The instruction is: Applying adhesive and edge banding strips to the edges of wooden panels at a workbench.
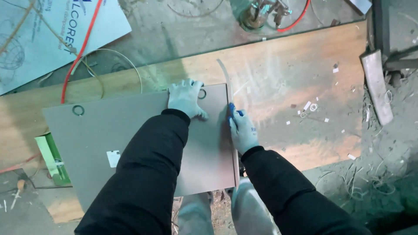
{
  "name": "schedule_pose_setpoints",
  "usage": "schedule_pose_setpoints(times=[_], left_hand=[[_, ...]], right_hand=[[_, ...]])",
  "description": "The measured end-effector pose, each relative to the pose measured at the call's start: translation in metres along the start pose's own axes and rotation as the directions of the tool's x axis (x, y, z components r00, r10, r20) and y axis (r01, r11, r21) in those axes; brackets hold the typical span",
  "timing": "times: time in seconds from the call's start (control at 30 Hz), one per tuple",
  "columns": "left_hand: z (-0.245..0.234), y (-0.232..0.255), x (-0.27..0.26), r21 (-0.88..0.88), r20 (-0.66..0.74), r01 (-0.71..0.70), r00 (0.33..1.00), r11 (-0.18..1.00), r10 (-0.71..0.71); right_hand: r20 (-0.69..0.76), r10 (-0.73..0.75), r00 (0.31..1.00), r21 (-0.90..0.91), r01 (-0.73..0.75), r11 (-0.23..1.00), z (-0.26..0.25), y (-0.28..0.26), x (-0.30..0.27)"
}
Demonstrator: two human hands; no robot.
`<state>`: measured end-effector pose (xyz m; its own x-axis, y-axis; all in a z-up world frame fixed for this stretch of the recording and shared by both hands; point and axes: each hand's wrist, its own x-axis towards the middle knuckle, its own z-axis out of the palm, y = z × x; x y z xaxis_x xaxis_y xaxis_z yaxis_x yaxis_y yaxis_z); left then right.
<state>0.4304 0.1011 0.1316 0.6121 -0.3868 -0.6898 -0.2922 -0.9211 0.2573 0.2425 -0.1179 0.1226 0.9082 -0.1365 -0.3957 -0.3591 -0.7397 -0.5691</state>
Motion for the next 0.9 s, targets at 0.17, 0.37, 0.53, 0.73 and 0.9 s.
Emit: schedule_pose_setpoints(times=[0.17, 0.37, 0.53, 0.73, 0.9], left_hand=[[-0.019, 0.004, -0.021, -0.08, -0.033, -0.032, 0.999, 0.996, 0.029], [-0.032, 0.002, -0.027, -0.13, -0.044, -0.038, 0.998, 0.991, 0.033], [-0.036, 0.012, -0.03, -0.118, -0.031, -0.044, 0.999, 0.992, 0.04], [-0.032, 0.003, -0.029, -0.103, -0.006, -0.082, 0.997, 0.991, 0.082], [-0.027, -0.002, -0.027, -0.123, -0.067, -0.103, 0.993, 0.987, 0.095]], right_hand=[[-0.121, -0.144, 0.982, 0.088, 0.155, 0.984, 0.012, 0.029, 0.032], [-0.104, -0.228, 0.968, -0.044, 0.225, 0.973, -0.006, 0.014, 0.03], [-0.055, -0.262, 0.963, -0.126, 0.254, 0.959, 0.014, 0.043, -0.001], [-0.168, -0.369, 0.914, -0.099, 0.357, 0.929, 0.004, 0.031, 0.065], [-0.108, -0.332, 0.937, -0.175, 0.31, 0.934, -0.01, 0.014, 0.041]])
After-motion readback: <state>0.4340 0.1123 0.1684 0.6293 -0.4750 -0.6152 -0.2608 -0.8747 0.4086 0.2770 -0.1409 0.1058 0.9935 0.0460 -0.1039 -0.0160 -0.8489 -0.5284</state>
